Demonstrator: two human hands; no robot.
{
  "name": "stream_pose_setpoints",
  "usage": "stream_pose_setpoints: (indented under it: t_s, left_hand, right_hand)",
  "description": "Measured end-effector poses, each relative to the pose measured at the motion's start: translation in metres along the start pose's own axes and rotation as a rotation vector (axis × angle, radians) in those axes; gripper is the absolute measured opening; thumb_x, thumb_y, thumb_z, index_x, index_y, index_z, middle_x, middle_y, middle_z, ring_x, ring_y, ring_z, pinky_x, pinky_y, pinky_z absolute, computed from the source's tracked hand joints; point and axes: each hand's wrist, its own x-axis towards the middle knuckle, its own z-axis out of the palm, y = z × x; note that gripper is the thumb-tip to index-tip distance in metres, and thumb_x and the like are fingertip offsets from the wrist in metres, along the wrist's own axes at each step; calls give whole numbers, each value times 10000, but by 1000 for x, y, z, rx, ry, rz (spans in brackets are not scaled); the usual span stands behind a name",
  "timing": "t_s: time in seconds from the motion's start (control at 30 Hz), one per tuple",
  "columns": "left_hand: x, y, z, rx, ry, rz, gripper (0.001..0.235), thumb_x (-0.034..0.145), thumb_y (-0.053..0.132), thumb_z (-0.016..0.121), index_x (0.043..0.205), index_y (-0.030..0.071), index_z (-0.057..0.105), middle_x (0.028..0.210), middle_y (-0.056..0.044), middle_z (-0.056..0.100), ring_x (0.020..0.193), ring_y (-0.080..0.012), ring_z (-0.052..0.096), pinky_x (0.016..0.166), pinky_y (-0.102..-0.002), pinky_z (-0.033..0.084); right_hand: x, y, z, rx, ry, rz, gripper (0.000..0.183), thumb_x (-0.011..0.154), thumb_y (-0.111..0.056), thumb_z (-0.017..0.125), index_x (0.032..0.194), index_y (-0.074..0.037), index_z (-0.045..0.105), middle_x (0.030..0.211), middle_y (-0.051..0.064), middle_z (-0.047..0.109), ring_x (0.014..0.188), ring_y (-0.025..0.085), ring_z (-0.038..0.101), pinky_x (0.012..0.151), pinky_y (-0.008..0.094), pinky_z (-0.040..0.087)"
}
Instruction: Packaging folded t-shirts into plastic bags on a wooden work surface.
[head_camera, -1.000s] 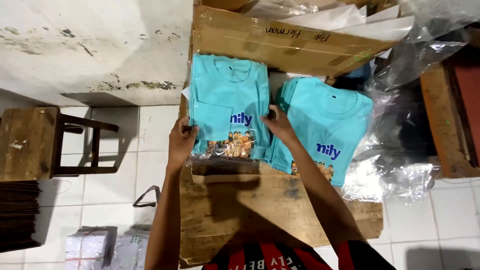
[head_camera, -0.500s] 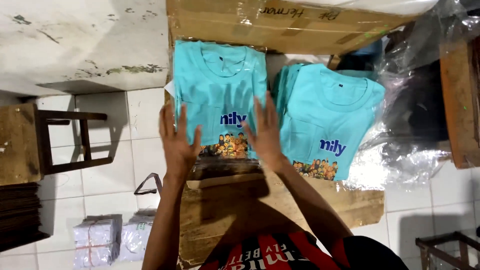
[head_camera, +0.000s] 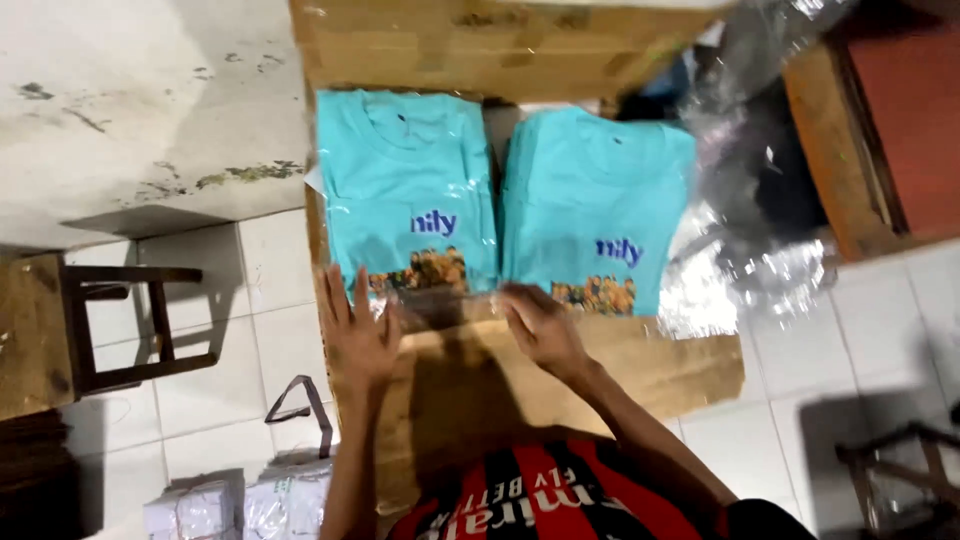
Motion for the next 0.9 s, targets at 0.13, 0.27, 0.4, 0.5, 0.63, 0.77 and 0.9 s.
stream_pose_setpoints:
  t_s: [0.13,0.27,0.4,0.5,0.63,0.77,0.9]
  left_hand:
    - [-78,66,15,150,169,189,601,985,306,530,1468,-50,519,1634,-292,302,1431,-565,347,1131,-674,348]
    - [-186,128,42,90,-224,34,665,1054,442,432,1631,151,274,1680,-223,245,1569,-417,219,1302,-595,101]
    - [-187,136,52,367,-246,220,648,1048,563,381,1556,166,450,1626,-270,328,1520,-462,293,1257,-655,196]
    - [-197,127,92,205,-326,80,757,909,608,537,1523,171,469,1662,-204,315,1529,-400,298,1235,-627,170]
    - [-185,143,81,227,-396,2,702,936,529,574,1545,207,445,1622,-212,386,1540,-378,311,1259,-636,146]
    - [-192,136,89,111,-325,-7,666,971,510,570,1530,162,466,1649,-222,345,1543,-398,296,1262,-623,108]
    - [-186,155,83,248,-325,-33,658,941,507,604,1496,163,524,1631,-214,392,1539,-392,332,1261,-624,161]
  right_hand:
    - [-112,-1,21,-133,-69,-38,411,890,-272,719,1277,-142,677,1207,162,663,1088,389,672,792,462,581]
    - [-192,24,44,-411,-357,-74,893,963,-589,667,1647,-182,262,1705,217,146,1577,421,119,1150,609,283]
    - [-157,39,16,-167,-600,-16,714,1049,-535,482,1594,-95,343,1688,256,103,1560,439,107,1107,633,337]
    - [-124,42,-16,-266,-910,36,608,1004,-372,541,1525,-102,386,1706,220,112,1573,370,144,1051,608,359]
    - [-94,17,-92,136,-527,25,421,946,-250,587,1309,-39,616,1174,316,691,1094,551,633,888,688,504]
    - [-85,55,-118,-140,-41,-33,639,1046,-305,579,1631,-240,331,1685,199,258,1525,438,290,1163,615,360]
    - [-75,90,-131,-188,36,-64,700,1106,-381,528,1686,-177,192,1720,250,1,1583,448,5,1231,618,172]
